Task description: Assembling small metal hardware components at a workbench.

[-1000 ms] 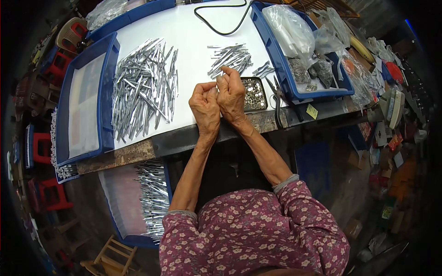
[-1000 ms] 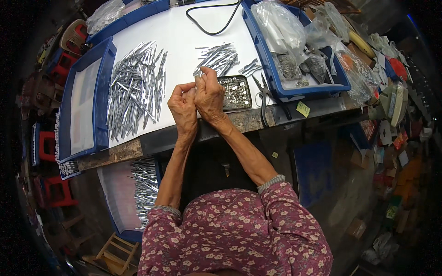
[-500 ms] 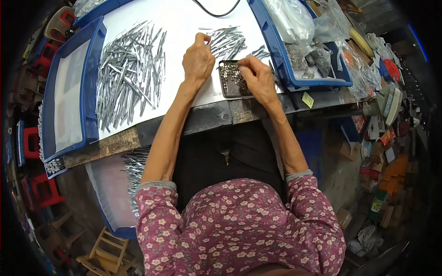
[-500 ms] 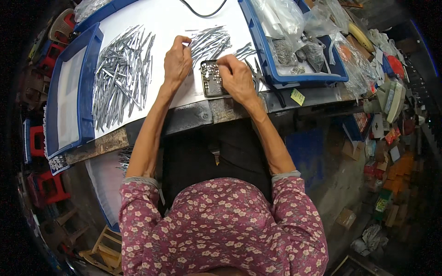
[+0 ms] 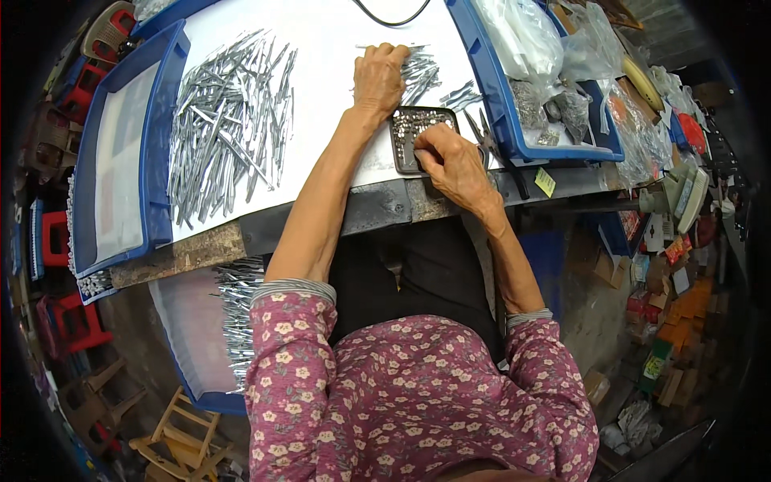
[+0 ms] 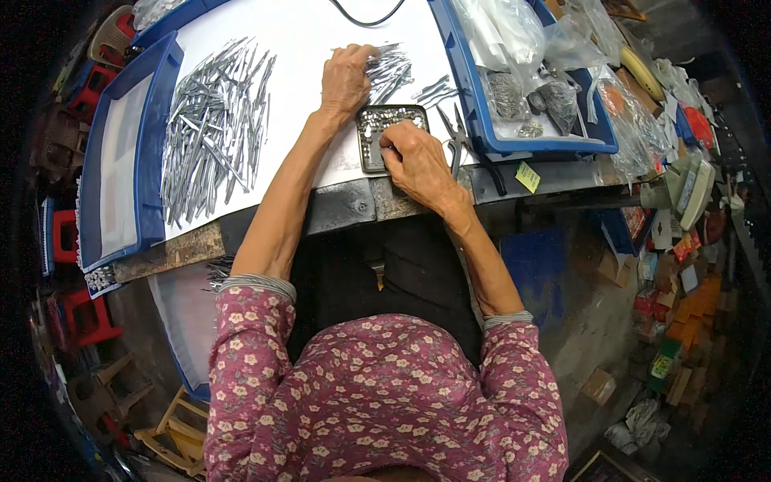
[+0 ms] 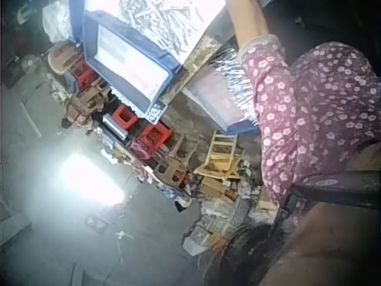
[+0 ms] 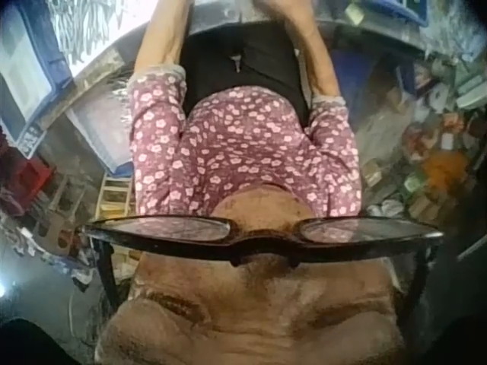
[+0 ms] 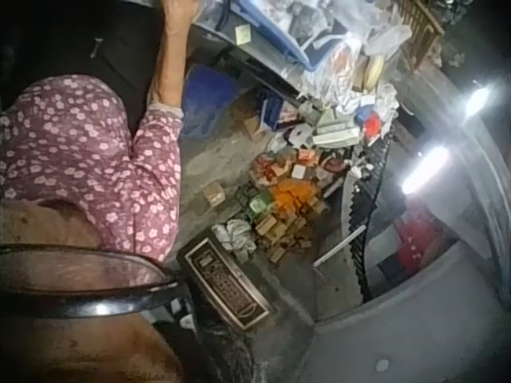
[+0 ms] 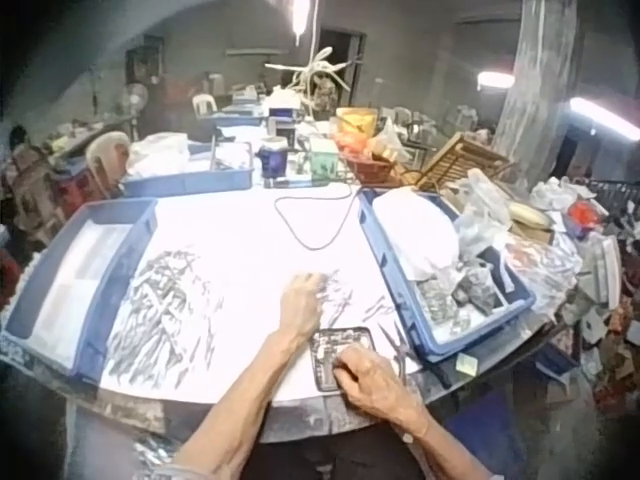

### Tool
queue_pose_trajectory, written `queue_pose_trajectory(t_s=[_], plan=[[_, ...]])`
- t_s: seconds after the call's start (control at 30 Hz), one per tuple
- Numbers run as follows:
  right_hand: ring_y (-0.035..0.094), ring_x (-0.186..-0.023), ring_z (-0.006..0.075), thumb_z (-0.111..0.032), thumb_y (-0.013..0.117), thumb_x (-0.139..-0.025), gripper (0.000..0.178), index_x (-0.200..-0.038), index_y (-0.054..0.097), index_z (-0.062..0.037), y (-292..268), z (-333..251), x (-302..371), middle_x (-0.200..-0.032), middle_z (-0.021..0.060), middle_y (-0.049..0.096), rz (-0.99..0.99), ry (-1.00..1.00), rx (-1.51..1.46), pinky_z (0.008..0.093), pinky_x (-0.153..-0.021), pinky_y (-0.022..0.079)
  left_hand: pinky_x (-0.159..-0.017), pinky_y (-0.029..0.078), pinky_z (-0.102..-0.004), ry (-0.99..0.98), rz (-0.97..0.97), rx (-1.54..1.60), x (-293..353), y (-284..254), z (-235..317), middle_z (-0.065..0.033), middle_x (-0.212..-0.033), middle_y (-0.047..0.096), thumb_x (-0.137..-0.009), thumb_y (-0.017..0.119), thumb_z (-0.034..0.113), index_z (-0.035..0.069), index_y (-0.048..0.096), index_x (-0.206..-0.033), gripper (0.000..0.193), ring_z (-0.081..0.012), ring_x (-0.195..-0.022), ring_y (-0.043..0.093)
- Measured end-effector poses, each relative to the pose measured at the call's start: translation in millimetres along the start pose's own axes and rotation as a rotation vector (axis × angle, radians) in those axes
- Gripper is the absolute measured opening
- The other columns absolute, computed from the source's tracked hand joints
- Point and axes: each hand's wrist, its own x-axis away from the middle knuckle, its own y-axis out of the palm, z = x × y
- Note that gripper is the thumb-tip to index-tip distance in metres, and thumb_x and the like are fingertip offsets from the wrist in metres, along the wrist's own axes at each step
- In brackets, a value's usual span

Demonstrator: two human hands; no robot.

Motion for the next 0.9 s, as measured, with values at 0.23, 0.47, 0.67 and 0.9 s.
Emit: queue_pose_trajectory(t_s=[0.23,0.47,0.67,0.9], plan=[[0.055,-0.068,0.0329,-0.001,0.056,-0.073,0.007,-0.079,0.052,0.0002,7,-3,-3,-0.073,0.0161,0.053,0.016,-0.058,0.09,0.0387,-0.061,0.043,-0.078,0.043,-0.0361,-0.022,0.017,0.083,16,-34,-5,-0.013,-0.09,0.061,-0.067,0.05,-0.006,0.003,0.061,-0.092,0.029,-0.0288,-0.085,0.054],[0.052,-0.067,0.0371,-0.001,0.053,-0.071,0.009,-0.077,0.046,0.0008,14,-3,-5,-0.072,0.0189,0.05,0.012,-0.149,0.297,0.0435,-0.059,0.042,-0.074,0.042,-0.0361,-0.131,0.097,0.077,52,-100,-24,-0.0155,-0.08,0.059,-0.07,0.05,-0.004,-0.001,0.06,-0.082,0.016,-0.0301,-0.079,0.054],[0.051,-0.066,0.0372,-0.002,0.053,-0.07,0.012,-0.077,0.044,0.0006,18,1,-6,-0.071,0.019,0.049,-0.004,-0.143,0.375,0.0444,-0.057,0.041,-0.072,0.041,-0.0373,-0.332,0.074,-0.172,72,-130,-44,-0.0164,-0.078,0.057,-0.071,0.048,-0.001,0.0,0.061,-0.079,0.015,-0.0294,-0.078,0.05],[0.049,-0.063,0.038,-0.003,0.054,-0.072,0.015,-0.081,0.042,0.0003,21,4,-5,-0.071,0.0185,0.047,0.055,-0.191,0.302,0.0445,-0.054,0.037,-0.075,0.04,-0.0393,-0.366,-0.044,-0.431,66,-115,-46,-0.0112,-0.084,0.053,-0.071,0.056,0.011,0.004,0.059,-0.078,0.009,-0.0283,-0.086,0.049]])
